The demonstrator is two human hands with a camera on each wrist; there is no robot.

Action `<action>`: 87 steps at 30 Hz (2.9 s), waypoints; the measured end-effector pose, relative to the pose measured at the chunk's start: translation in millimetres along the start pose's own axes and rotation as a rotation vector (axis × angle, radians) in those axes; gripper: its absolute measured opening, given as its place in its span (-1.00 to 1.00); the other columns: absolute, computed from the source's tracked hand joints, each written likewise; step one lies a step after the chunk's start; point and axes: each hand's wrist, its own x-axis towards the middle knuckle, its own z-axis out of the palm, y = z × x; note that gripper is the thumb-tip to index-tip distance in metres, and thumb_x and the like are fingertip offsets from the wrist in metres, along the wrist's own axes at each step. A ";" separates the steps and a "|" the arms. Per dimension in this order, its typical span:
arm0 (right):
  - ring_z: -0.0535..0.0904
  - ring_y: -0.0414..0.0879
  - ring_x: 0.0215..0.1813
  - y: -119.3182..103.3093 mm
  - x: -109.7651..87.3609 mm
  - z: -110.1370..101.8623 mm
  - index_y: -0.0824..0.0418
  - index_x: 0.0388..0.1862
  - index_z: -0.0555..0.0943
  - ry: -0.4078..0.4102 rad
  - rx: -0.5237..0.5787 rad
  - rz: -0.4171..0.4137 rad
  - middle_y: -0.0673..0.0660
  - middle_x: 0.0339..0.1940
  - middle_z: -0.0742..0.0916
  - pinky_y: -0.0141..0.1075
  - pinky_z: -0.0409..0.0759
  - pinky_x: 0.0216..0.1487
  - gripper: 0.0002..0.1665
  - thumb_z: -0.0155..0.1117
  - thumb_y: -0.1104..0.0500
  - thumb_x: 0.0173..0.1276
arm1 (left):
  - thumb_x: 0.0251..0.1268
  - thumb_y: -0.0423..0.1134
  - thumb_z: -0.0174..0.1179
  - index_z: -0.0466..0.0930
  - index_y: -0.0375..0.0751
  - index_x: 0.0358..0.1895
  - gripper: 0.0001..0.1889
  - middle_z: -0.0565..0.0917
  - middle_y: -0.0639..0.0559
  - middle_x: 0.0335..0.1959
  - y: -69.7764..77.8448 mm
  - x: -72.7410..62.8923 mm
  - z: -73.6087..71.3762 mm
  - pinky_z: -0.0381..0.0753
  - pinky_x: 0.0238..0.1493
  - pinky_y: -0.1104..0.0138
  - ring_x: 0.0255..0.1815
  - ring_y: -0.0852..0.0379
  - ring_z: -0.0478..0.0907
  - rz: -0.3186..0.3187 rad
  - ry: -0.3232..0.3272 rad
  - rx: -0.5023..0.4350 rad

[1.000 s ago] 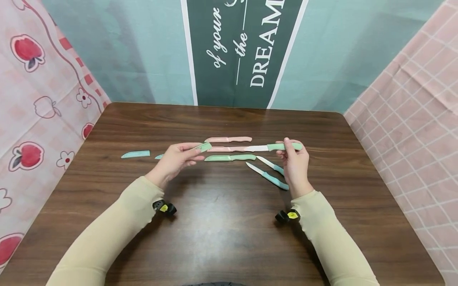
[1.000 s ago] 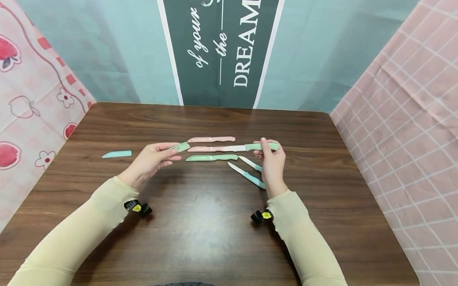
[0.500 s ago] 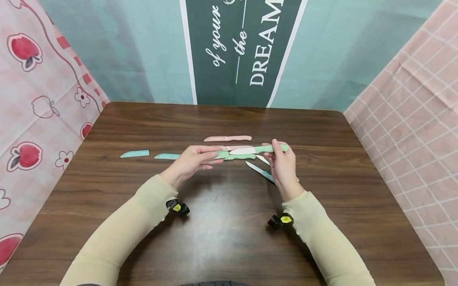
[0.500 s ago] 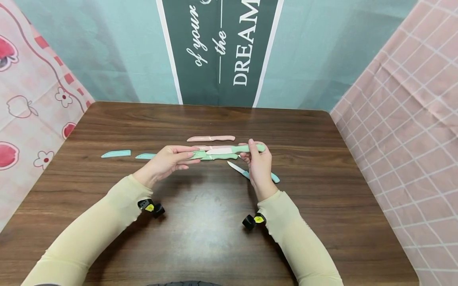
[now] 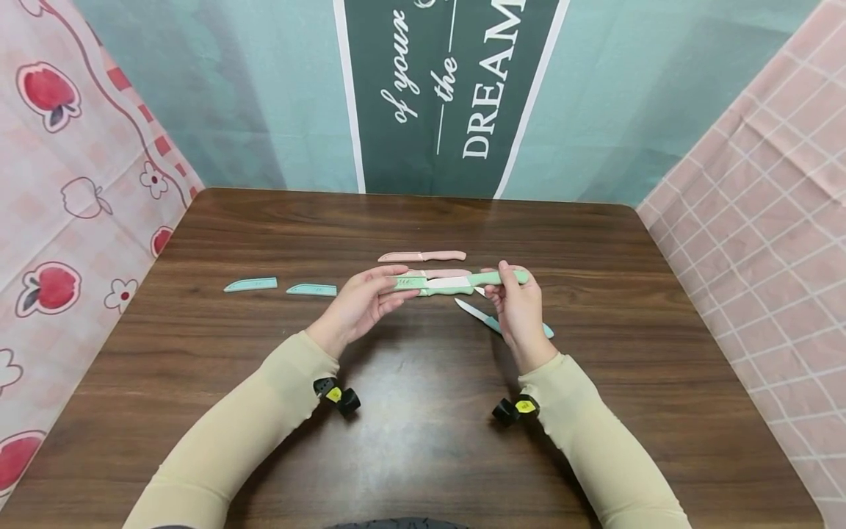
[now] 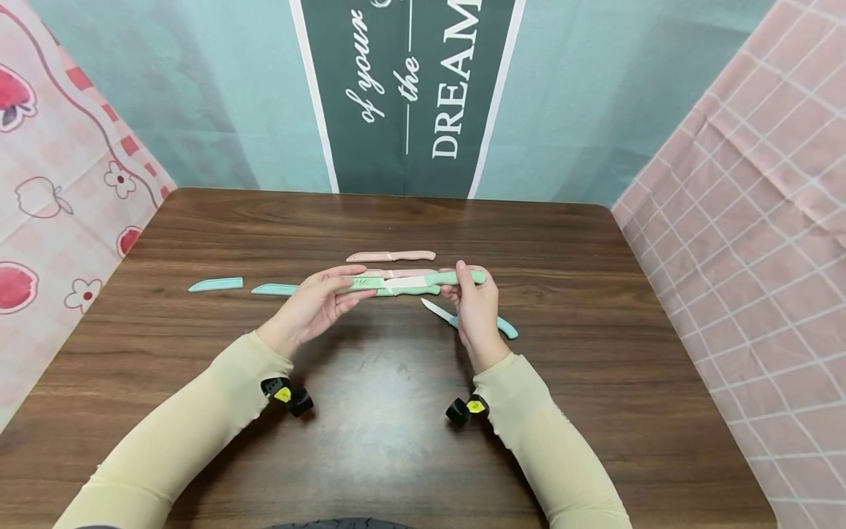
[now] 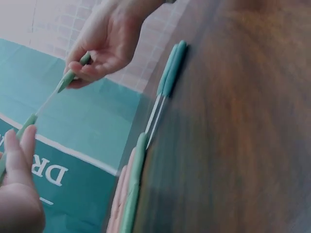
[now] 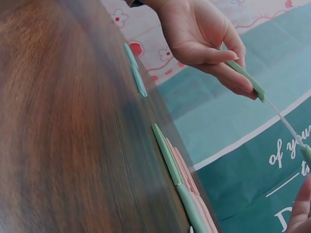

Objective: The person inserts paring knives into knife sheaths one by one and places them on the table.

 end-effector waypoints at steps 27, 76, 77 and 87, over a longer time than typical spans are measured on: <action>0.57 -0.26 -0.61 13.6 -7.6 2.1 0.27 -0.40 0.36 0.096 0.027 0.019 0.08 -0.52 0.72 -0.52 0.56 -0.50 -0.78 0.00 0.20 0.47 | 0.47 -0.35 -0.12 0.21 -0.59 0.24 -0.59 0.67 -0.10 -0.27 -14.5 -2.1 11.8 0.57 -0.43 0.58 -0.30 0.15 0.68 0.085 0.149 -0.104; 0.56 -0.23 -0.64 16.6 -15.6 18.0 0.23 -0.39 0.33 0.081 -0.020 0.033 0.05 -0.56 0.56 -0.48 0.57 -0.52 -0.78 0.02 0.18 0.46 | 0.46 -0.37 -0.10 0.33 -0.53 0.19 -0.65 0.44 -0.40 0.15 -21.2 0.2 27.7 0.58 -0.43 0.58 -0.32 0.15 0.68 0.116 0.221 -0.104; 0.56 -0.23 -0.65 16.6 -16.1 18.5 0.23 -0.39 0.33 0.084 -0.021 0.034 0.05 -0.57 0.56 -0.48 0.57 -0.52 -0.78 0.02 0.17 0.46 | 0.46 -0.37 -0.10 0.32 -0.53 0.19 -0.65 0.44 -0.40 0.15 -21.2 0.1 27.6 0.58 -0.42 0.58 -0.32 0.16 0.68 0.118 0.219 -0.102; 0.39 -0.25 -0.68 21.1 -19.3 22.3 0.18 -0.44 0.30 0.071 -0.092 0.007 0.00 -0.67 0.48 -0.49 0.33 -0.62 -0.73 0.04 0.12 0.45 | 0.45 -0.38 -0.09 0.31 -0.53 0.18 -0.65 0.58 -0.28 -0.01 -23.1 -0.5 27.5 0.59 -0.41 0.57 -0.33 0.15 0.68 0.118 0.225 -0.110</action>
